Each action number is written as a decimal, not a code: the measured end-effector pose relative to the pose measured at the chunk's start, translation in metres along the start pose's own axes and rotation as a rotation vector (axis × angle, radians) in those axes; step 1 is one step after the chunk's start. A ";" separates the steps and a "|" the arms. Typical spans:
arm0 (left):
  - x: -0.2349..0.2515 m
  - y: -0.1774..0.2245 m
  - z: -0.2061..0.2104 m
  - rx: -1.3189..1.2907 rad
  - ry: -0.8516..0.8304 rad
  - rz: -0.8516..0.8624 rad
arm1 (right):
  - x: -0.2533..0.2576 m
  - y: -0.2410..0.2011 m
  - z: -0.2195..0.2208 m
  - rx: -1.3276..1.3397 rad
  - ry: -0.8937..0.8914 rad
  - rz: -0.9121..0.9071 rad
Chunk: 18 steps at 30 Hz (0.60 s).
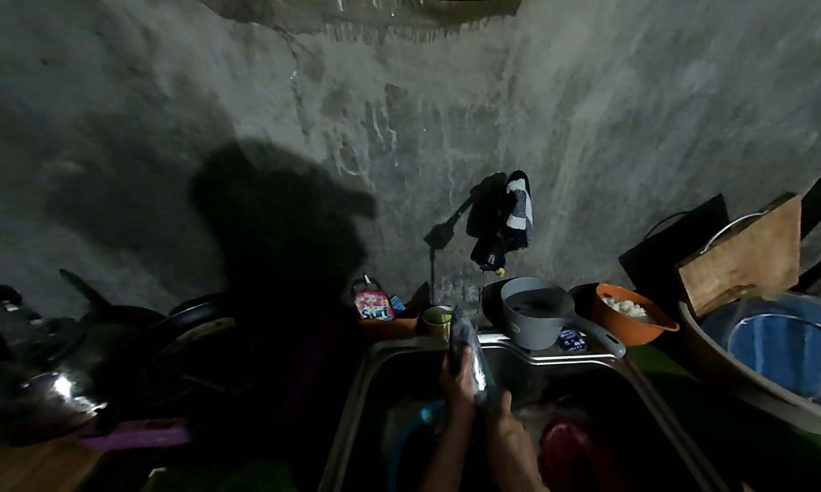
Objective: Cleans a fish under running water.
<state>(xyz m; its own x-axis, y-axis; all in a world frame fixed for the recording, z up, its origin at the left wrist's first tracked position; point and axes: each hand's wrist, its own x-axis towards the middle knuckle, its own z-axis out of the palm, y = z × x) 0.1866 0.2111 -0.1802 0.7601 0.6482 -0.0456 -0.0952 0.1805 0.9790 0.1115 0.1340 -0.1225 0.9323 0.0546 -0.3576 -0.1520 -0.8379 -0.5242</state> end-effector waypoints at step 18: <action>0.000 -0.006 -0.004 0.039 0.024 -0.008 | 0.006 -0.003 -0.004 0.017 -0.066 -0.027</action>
<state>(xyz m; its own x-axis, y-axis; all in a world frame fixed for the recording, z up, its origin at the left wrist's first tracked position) 0.1845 0.2128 -0.1869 0.7451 0.6644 -0.0581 -0.0636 0.1575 0.9855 0.1194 0.1350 -0.1198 0.9128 0.1132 -0.3925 -0.1328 -0.8265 -0.5471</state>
